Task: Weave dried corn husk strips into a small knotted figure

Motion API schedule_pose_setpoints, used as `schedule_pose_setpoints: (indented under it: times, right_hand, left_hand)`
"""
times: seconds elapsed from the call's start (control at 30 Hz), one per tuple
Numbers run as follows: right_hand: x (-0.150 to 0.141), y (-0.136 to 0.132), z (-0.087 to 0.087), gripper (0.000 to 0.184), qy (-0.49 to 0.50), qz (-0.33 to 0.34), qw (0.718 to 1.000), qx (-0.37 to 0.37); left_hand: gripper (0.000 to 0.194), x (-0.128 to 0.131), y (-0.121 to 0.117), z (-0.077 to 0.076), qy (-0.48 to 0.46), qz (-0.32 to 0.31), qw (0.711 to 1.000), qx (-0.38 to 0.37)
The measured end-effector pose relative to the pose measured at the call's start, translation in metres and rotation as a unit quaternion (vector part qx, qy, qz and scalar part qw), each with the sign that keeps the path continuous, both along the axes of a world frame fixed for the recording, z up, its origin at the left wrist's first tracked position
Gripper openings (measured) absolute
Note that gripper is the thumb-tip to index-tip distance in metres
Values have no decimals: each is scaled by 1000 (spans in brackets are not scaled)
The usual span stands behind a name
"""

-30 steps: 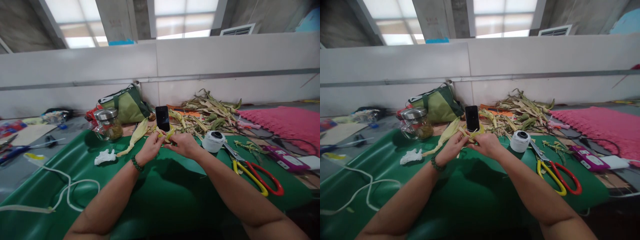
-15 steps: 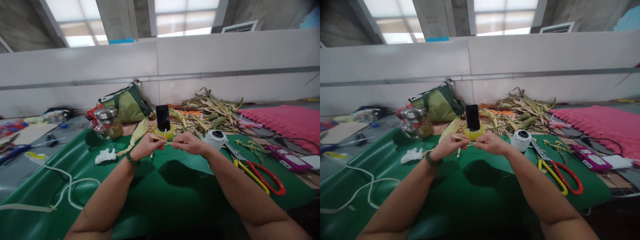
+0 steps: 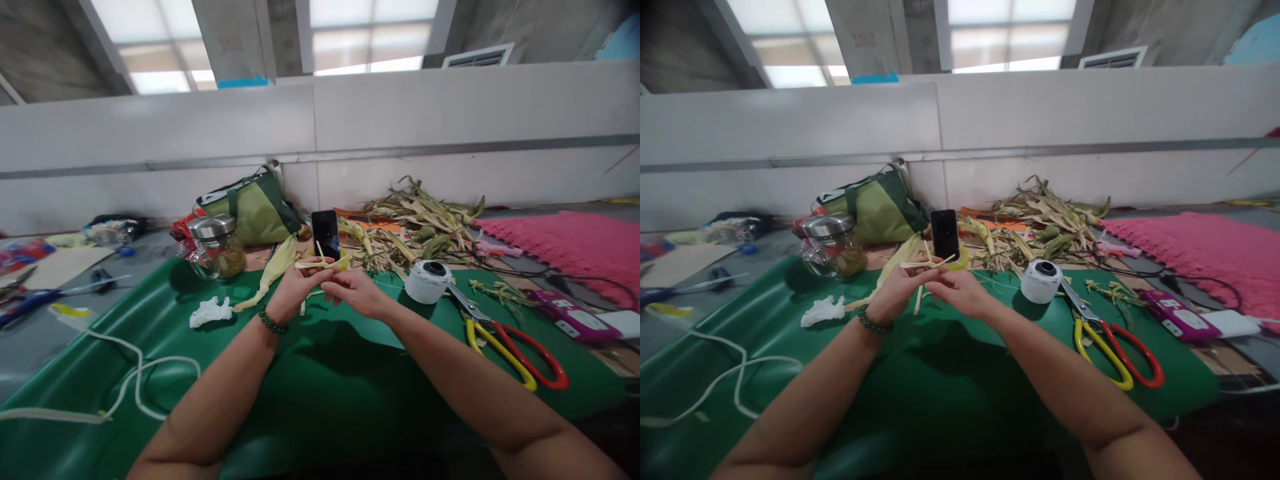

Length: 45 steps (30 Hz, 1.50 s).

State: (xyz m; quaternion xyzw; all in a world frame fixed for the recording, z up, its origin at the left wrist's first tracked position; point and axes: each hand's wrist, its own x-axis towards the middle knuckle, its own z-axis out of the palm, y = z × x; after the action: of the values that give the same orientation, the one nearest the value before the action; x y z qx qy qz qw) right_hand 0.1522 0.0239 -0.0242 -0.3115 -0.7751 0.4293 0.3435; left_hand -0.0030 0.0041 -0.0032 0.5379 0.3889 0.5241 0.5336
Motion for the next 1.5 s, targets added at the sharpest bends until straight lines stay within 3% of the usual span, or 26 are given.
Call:
schedule_pose_setpoints:
  times: [0.13,0.37,0.5,0.63,0.97,1.13,1.23,1.37,1.5]
  right_hand:
    - [-9,-4,-5,43,60,-13,998,-25]
    - [-7,-4,-5,29,29,-55,996,57]
    - [-10,-2,-10,33,48,-68,995,55]
    - [-11,-5,-9,28,53,-65,996,33]
    - [-17,-21,-10,32,38,-58,996,48]
    - [-10,-19,-4,35,10,-42,996,83]
    - [2,-11,4,45,-12,-83,989,118]
    - [12,4,8,56,14,-120,989,85]
    - [11,8,7,53,37,-92,993,70]
  left_hand:
    - [44,6,0,-6,-29,18,999,-5]
    - [35,6,-2,-3,-30,40,999,4]
    - [39,7,-1,-5,-17,26,999,7]
    - [34,8,1,-9,14,89,995,35]
    - [29,4,-6,4,89,118,989,24]
    - [35,-4,0,2,58,77,995,20]
    - [42,-11,5,0,13,22,1000,0]
    - [50,-11,5,0,-1,-53,998,-34]
    - [33,-3,-3,5,69,-48,996,3]
